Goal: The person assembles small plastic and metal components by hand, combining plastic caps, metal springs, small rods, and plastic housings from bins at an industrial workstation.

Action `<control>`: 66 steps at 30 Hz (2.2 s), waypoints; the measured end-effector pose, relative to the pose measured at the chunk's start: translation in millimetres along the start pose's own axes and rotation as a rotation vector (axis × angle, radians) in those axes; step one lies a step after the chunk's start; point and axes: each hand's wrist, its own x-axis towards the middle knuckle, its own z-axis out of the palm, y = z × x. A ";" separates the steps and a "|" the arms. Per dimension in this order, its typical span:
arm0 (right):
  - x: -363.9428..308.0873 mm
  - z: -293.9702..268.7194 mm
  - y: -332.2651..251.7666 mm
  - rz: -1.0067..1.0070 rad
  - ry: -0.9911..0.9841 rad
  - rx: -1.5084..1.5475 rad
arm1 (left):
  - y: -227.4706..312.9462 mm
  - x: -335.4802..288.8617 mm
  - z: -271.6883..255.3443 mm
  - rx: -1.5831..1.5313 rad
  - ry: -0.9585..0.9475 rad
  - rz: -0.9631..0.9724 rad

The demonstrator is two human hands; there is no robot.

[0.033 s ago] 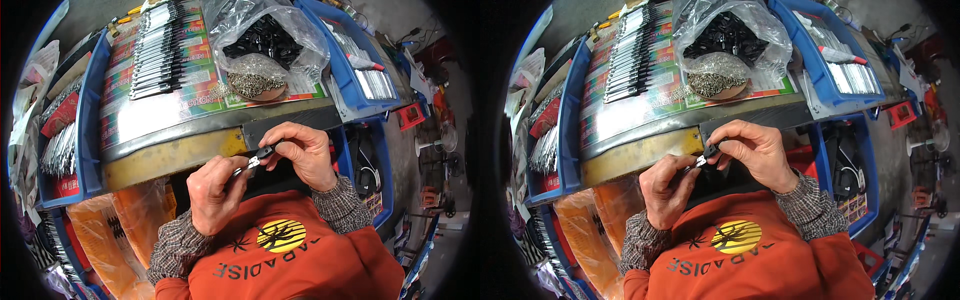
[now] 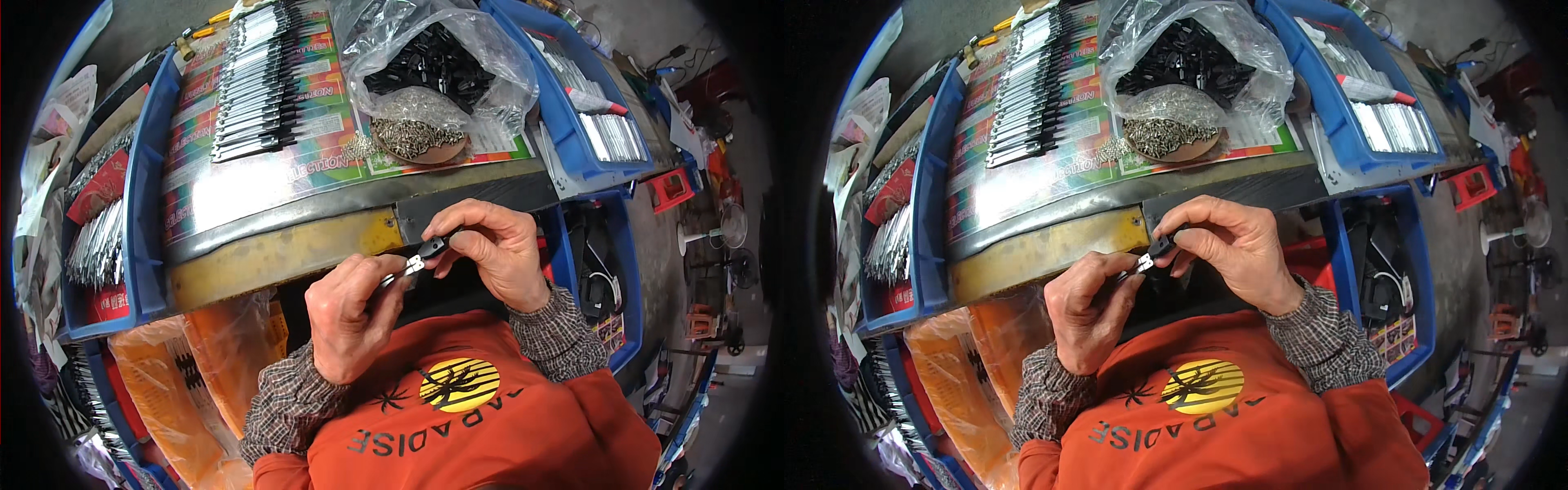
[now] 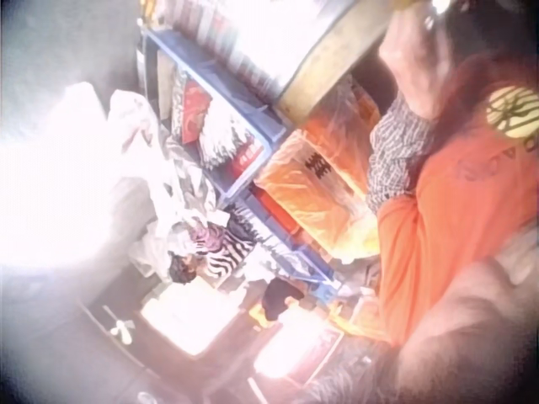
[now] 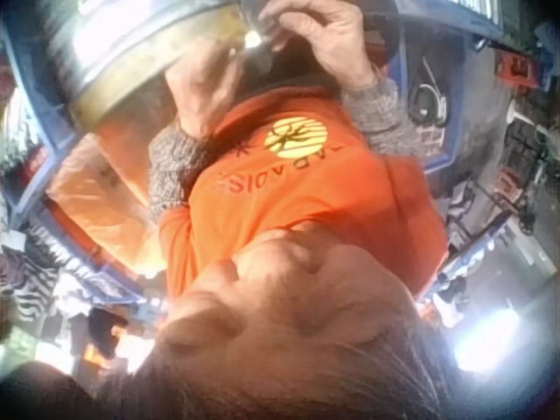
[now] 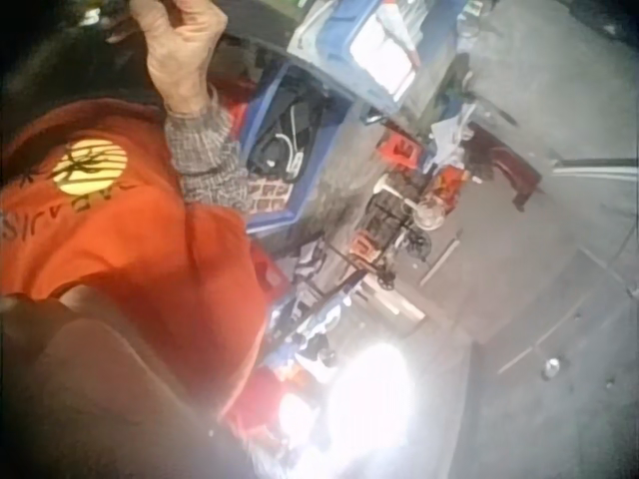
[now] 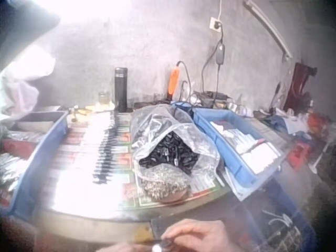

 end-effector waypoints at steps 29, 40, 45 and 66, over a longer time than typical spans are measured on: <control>-9.9 -8.3 14.4 0.145 -0.226 -0.161 | -17.8 -22.7 13.1 -0.030 -0.056 0.052; -19.4 -4.6 26.1 -0.069 -0.312 -0.614 | -22.2 -34.9 20.1 -0.001 -0.064 0.089; -29.2 1.4 35.9 -0.002 -0.234 -0.557 | -28.6 -40.2 23.2 0.037 -0.070 0.081; -40.8 -1.4 47.5 0.067 -0.217 -0.444 | -33.6 -50.2 34.6 0.112 -0.025 0.125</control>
